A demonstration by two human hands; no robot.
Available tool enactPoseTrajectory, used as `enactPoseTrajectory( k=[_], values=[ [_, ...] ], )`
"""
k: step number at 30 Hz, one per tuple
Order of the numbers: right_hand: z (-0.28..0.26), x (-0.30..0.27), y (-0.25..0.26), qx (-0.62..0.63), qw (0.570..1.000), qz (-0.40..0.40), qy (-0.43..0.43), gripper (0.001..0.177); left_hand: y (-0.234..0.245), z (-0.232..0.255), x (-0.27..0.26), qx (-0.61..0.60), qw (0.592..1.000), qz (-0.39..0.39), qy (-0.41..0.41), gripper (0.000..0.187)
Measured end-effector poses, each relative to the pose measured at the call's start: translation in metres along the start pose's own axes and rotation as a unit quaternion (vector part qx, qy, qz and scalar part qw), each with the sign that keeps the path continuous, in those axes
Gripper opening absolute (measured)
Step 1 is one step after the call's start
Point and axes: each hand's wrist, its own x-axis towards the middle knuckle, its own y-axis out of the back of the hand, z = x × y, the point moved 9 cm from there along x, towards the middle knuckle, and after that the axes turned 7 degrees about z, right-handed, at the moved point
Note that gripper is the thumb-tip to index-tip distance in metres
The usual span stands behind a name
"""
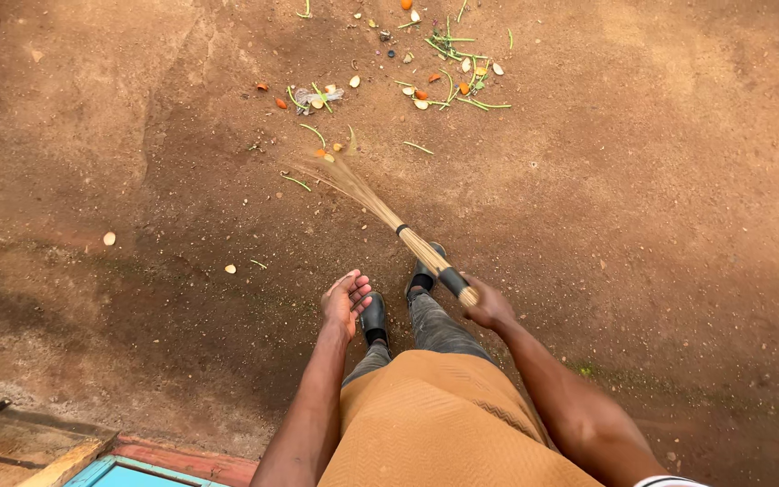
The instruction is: The person sweeps debris, organic waste, and plastic bottles across the ground using a broom.
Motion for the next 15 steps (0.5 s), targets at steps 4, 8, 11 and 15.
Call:
enactPoseTrajectory(
  k=[4,8,11,15],
  values=[
    [0.037,-0.039,0.01,0.013,0.997,0.063,-0.039,0.095,0.007,0.011,0.0,-0.017,1.0,-0.004,-0.015,0.03],
    [0.058,-0.024,-0.022,0.167,0.968,0.131,-0.134,0.103,0.022,0.006,-0.003,-0.028,0.999,0.01,-0.018,0.03],
    [0.041,0.014,-0.031,0.239,0.938,0.19,-0.164,0.084,0.029,0.0,-0.002,-0.024,1.0,0.009,-0.018,0.03],
    [0.026,0.024,-0.021,0.19,0.965,0.041,-0.179,0.082,0.034,-0.007,-0.002,-0.016,1.0,0.006,-0.01,0.03]
  ],
)
